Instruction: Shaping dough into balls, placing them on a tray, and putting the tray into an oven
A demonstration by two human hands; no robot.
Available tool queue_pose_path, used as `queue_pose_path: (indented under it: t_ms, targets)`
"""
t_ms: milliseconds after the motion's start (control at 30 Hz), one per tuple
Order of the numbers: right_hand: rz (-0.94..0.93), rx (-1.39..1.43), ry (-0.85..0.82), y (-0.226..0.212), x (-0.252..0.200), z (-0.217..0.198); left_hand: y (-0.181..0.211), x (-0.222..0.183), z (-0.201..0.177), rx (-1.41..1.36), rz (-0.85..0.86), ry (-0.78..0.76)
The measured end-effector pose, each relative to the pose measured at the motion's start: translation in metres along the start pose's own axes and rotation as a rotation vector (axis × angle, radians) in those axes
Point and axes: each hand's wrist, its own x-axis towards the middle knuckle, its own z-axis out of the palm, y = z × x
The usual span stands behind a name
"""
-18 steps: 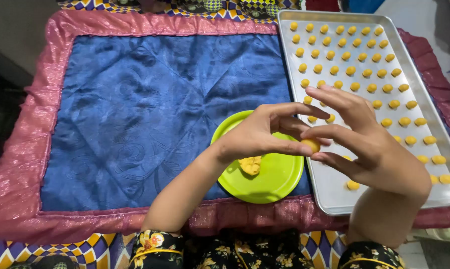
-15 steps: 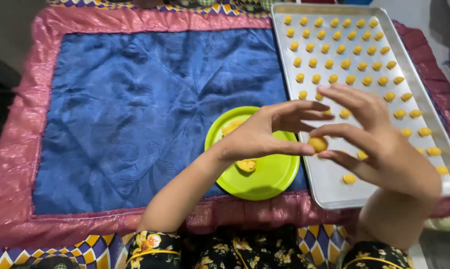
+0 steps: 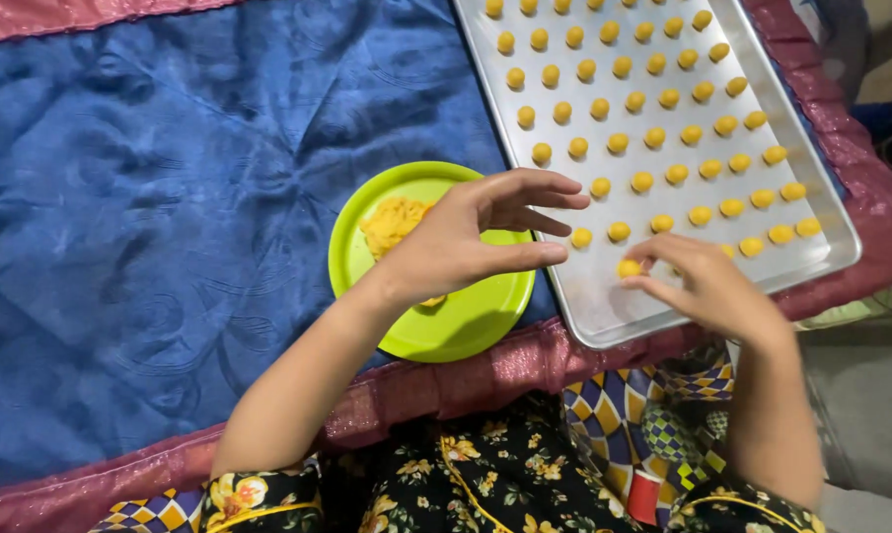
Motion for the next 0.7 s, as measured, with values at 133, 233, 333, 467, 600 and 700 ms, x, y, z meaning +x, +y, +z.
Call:
queue_pose_path:
  t_ms: [133,233,333,467,600,700]
  targets:
    - [-0.126,0.053,0.041,0.01,-0.002,0.021,-0.001,0.0,-0.001,0.001,0.012,-0.006]
    - [-0.129,0.043,0.055,0.011,-0.001,0.029,-0.001,0.001,-0.001,0.027,0.005,0.006]
    - [-0.127,-0.006,0.043,0.019,0.002,0.038,-0.001,0.001,-0.002,0.018,0.008,0.017]
    - [-0.07,-0.072,-0.013,0.027,0.007,0.046,-0.001,0.0,-0.003,0.002,0.027,0.007]
    - [-0.01,-0.129,-0.106,0.015,0.008,0.034,0.004,-0.001,-0.003,0.021,0.022,0.0]
    - [-0.03,-0.228,-0.165,0.025,0.01,0.035,0.003,0.0,-0.004,0.019,0.031,-0.009]
